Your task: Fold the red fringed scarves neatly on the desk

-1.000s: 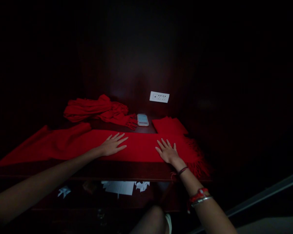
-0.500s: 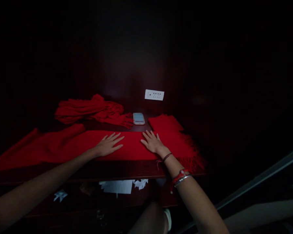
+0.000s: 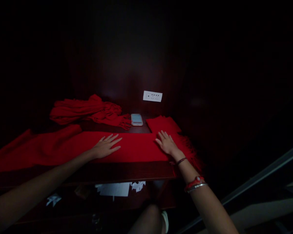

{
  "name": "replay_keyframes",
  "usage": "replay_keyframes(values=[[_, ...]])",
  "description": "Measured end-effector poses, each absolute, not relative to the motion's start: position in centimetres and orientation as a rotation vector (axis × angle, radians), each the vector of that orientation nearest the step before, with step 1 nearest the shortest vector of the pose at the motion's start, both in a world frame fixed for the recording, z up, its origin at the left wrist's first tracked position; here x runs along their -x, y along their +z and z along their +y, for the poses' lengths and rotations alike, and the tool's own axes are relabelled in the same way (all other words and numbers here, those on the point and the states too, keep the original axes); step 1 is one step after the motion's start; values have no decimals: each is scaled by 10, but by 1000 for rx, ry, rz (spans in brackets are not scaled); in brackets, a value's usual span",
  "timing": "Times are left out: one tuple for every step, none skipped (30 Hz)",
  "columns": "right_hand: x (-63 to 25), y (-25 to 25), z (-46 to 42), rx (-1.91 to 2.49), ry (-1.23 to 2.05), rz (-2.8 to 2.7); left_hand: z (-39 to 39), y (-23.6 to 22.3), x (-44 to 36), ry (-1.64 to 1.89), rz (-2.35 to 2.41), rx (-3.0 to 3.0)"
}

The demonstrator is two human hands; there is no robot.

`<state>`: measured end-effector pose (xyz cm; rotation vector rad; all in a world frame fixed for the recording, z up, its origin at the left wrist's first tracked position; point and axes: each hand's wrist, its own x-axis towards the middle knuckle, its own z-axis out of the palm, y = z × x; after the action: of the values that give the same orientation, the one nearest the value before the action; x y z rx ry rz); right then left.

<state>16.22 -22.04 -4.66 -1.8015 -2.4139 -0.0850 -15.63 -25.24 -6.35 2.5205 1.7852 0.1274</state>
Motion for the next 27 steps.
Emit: replay_keyframes(values=[[-145, -48, -229, 1635, -45, -2516, -252, -64, 157, 124, 1787, -2517], [-131, -51, -236, 1504, 13, -2616, -252, -64, 157, 118, 1790, -2513], [-122, -54, -243, 1442, 54, -2670, -252, -64, 157, 114, 1795, -2511], [-118, -56, -247, 1429, 78, -2698, -252, -64, 158, 112, 1797, -2512], [-120, -58, -250, 1459, 84, -2703, -252, -65, 158, 112, 1797, -2515], [-127, -60, -250, 1523, 71, -2685, -251, -65, 158, 110, 1794, -2520], [-138, -61, -249, 1604, 48, -2654, -251, -66, 159, 109, 1789, -2526], [-152, -61, -247, 1689, 27, -2618, -251, -66, 159, 106, 1785, -2530], [-166, -60, -245, 1781, 16, -2579, -250, -67, 159, 104, 1784, -2530], [-180, -59, -242, 1880, 17, -2534, -250, -67, 159, 105, 1787, -2528], [-192, -57, -240, 1979, 26, -2486, -250, -67, 159, 105, 1792, -2525], [-201, -54, -239, 2059, 32, -2440, -249, -67, 159, 107, 1793, -2523], [-205, -51, -239, 2108, 26, -2399, -249, -67, 159, 109, 1793, -2520], [-205, -49, -240, 2114, 4, -2367, -248, -67, 159, 112, 1791, -2519], [-202, -46, -242, 2071, -29, -2352, -248, -68, 159, 114, 1785, -2520], [-197, -44, -245, 1976, -61, -2362, -248, -69, 159, 115, 1782, -2523], [-191, -41, -249, 1841, -78, -2399, -248, -70, 159, 119, 1784, -2530], [-185, -39, -254, 1686, -74, -2458, -248, -70, 159, 127, 1790, -2541], [-180, -37, -260, 1531, -53, -2527, -248, -71, 160, 138, 1797, -2555], [-178, -36, -266, 1395, -26, -2592, -248, -72, 161, 157, 1806, -2572], [-178, -36, -273, 1294, -6, -2643, -249, -72, 162, 185, 1814, -2594], [-180, -36, -279, 1234, 0, -2674, -250, -71, 162, 220, 1808, -2631], [-184, -36, -285, 1210, -4, -2687, -251, -69, 162, 258, 1777, -2685], [-188, -37, -290, 1206, -19, -2691, -252, -66, 160, 296, 1716, -2754], [-193, -38, -294, 1210, -38, -2692, -253, -62, 156, 331, 1624, -2828], [-196, -39, -297, 1214, -58, -2694, -254, -57, 150, 357, 1505, -2896], [-199, -39, -299, 1218, -78, -2699, -255, -52, 141, 374, 1374, -2946]])
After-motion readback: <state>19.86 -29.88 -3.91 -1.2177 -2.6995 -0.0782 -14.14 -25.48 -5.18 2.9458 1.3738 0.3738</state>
